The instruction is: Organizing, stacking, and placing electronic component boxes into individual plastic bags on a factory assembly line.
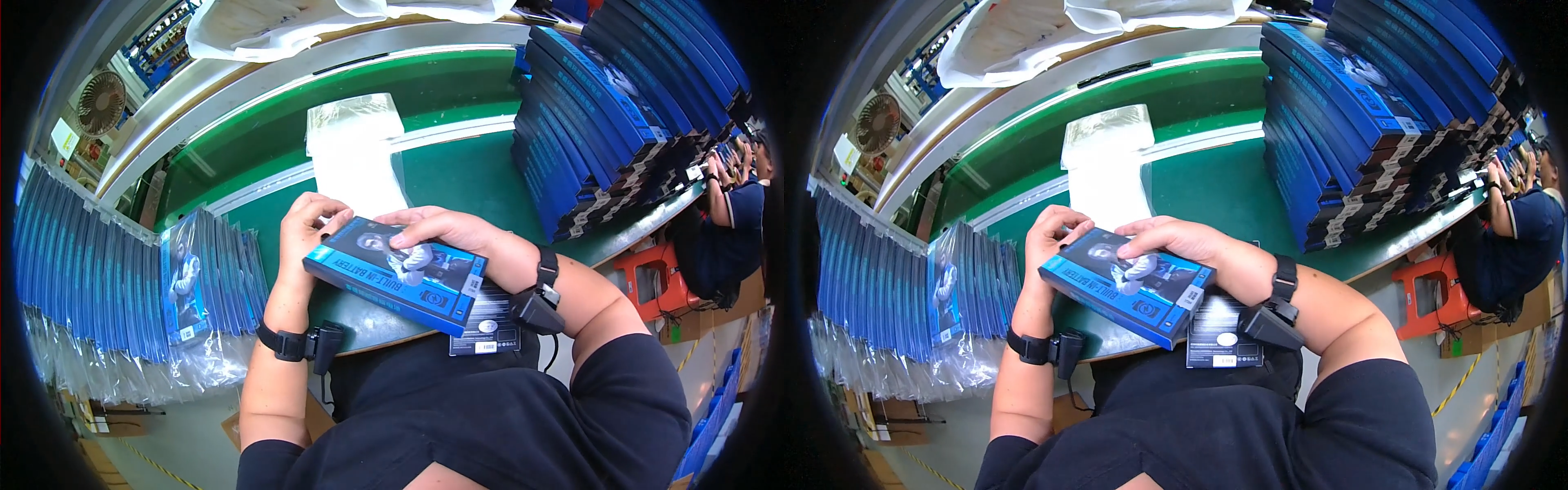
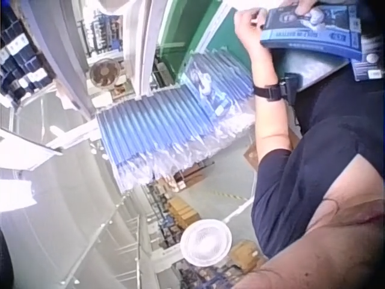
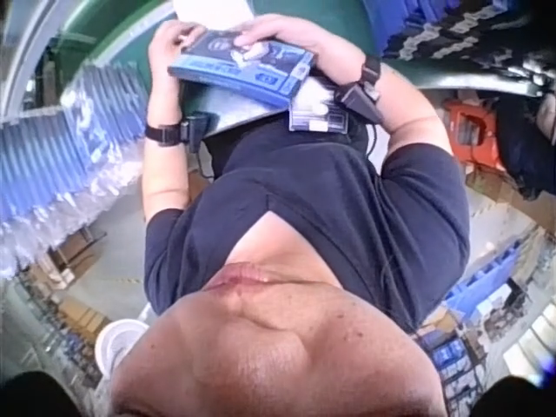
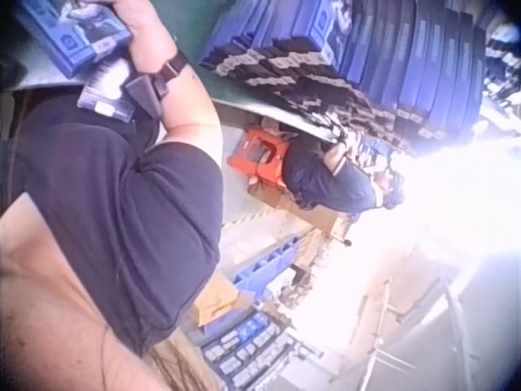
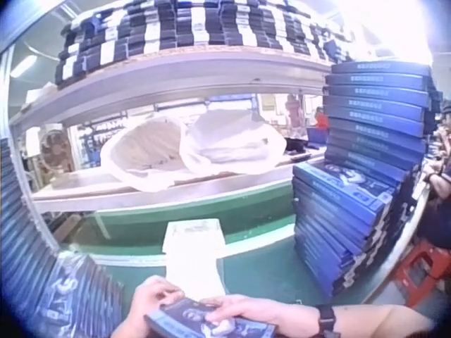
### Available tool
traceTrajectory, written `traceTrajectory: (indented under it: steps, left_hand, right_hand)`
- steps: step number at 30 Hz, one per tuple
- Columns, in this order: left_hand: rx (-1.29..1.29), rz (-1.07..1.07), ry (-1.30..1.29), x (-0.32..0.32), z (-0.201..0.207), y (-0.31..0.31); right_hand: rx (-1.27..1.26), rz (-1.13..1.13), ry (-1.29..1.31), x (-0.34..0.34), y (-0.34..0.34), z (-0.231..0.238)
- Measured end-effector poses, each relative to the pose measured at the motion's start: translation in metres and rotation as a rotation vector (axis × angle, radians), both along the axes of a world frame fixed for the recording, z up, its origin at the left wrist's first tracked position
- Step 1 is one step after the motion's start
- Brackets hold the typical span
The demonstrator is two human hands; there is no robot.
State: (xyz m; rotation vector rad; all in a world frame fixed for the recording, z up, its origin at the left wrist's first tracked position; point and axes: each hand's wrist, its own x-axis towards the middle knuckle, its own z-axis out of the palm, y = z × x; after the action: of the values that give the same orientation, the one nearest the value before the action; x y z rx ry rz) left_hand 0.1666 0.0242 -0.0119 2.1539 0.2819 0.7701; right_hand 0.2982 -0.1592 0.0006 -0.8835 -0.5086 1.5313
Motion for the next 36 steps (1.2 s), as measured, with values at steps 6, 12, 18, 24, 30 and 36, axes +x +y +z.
traceTrajectory:
  steps: [6, 12, 18, 24, 30, 36]
  left_hand:
    - [0.059, 0.014, 0.045, -0.003, -0.009, 0.015]
    - [-0.199, 0.005, 0.05, 0.004, -0.006, 0.004]
    - [-0.224, -0.094, 0.064, 0.008, 0.001, 0.011]
    - [-0.197, -0.122, 0.086, 0.008, 0.0, 0.021]
    - [-0.582, 0.06, 0.031, 0.006, 0.007, 0.004]
    - [-0.446, 0.147, 0.051, 0.009, 0.016, 0.0]
  right_hand:
    - [0.074, -0.018, 0.023, 0.012, 0.011, 0.013]
    - [0.086, 0.063, 0.002, 0.015, 0.003, 0.015]
    - [0.104, 0.08, 0.024, 0.014, 0.023, 0.005]
    - [0.146, 0.116, 0.015, 0.023, 0.03, 0.003]
    - [0.103, 0.011, -0.013, 0.025, 0.01, 0.002]
    - [-0.01, 0.025, -0.242, 0.029, 0.009, 0.005]
